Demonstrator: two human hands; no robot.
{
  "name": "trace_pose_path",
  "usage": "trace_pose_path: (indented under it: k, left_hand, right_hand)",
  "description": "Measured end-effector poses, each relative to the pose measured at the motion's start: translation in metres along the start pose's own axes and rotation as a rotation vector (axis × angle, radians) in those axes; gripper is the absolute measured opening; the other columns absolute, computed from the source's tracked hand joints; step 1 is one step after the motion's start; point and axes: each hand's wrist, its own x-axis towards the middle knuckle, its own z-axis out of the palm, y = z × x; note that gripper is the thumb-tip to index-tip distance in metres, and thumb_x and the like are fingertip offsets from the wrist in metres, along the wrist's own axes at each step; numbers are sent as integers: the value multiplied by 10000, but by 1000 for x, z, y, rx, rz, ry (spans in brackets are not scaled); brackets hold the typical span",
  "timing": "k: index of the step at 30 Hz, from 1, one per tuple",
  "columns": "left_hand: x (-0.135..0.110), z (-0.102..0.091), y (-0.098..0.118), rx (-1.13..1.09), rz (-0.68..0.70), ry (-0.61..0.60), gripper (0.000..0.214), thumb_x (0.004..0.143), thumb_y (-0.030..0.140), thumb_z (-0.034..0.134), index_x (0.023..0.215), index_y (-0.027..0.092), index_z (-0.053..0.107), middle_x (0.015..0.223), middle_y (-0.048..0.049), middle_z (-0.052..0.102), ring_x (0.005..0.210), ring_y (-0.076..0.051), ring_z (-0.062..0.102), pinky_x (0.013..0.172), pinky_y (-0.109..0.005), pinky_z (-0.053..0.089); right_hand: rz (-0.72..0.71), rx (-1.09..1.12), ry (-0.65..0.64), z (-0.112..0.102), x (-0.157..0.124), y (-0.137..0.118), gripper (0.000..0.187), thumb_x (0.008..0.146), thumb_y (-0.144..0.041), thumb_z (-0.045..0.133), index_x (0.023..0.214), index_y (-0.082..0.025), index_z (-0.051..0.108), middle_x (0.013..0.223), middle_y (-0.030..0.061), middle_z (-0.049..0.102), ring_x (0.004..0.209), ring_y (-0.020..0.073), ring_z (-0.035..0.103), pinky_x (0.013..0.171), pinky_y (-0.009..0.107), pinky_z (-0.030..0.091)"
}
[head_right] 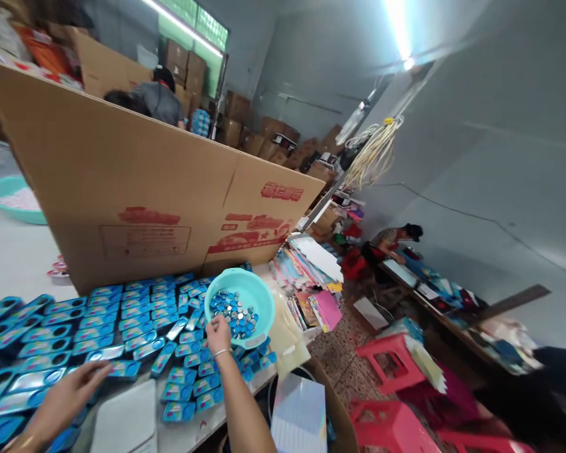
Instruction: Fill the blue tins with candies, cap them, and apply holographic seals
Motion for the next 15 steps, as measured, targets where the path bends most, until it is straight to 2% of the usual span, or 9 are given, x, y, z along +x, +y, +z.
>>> trace_pose_path:
  k: [3, 6, 8, 10, 12, 15]
  left_hand:
    - [24, 40, 99, -224, 133, -15, 477, 795, 606, 459, 1040, 255, 668, 1011, -38, 767, 963, -256, 701, 838, -319, 542]
    - [55, 73, 169, -161, 257, -20, 522, 837, 573, 449, 1171, 214, 631, 1135, -76, 730, 1001, -247, 683, 882, -320, 526]
    - [77, 92, 202, -15, 368, -48, 533, 880, 519, 415, 1257, 186, 593, 1260, -103, 676, 1086, -252, 651, 958, -339, 496]
    - [98, 109, 229, 112, 442, -88, 528, 920, 443, 369, 1325, 160, 554, 1360, -120, 614, 1211, -255, 591, 1047, -350, 440]
    - [117, 126, 253, 186, 462, -138, 521, 946, 383, 330, 1369, 147, 523, 1407, -119, 578, 1295, -237, 534, 1098, -330, 393]
    - [140, 149, 276, 243, 429, -213, 513, 962, 322, 320, 1409, 136, 489, 1442, -121, 547, 1315, -209, 519, 1113, -293, 369]
  right_hand:
    - [-27, -87, -3, -31, 31, -11, 144, 863, -333, 529, 828, -197, 559, 613, -18, 590, 530, 171, 599, 525, 253, 455]
    - [-148, -277, 160, -64, 58, -15, 237, 921, -353, 477, 995, -181, 623, 898, 85, 696, 856, 218, 656, 758, 301, 500]
    - [-188, -540, 147, -85, 71, -13, 291, 931, -365, 491, 1103, -179, 634, 1113, 147, 683, 1062, 256, 620, 870, 336, 476]
    - [-153, -710, 2, -94, 76, -6, 280, 935, -363, 492, 1059, -191, 673, 1123, 156, 693, 1074, 282, 630, 851, 354, 481]
    - [-147, -744, -126, -88, 71, 2, 289, 947, -355, 459, 972, -209, 707, 1026, 133, 731, 974, 286, 678, 786, 352, 495]
    - [-224, -772, -254, -58, 49, 17, 335, 947, -363, 435, 1024, -203, 719, 1023, 151, 745, 922, 307, 706, 742, 368, 506]
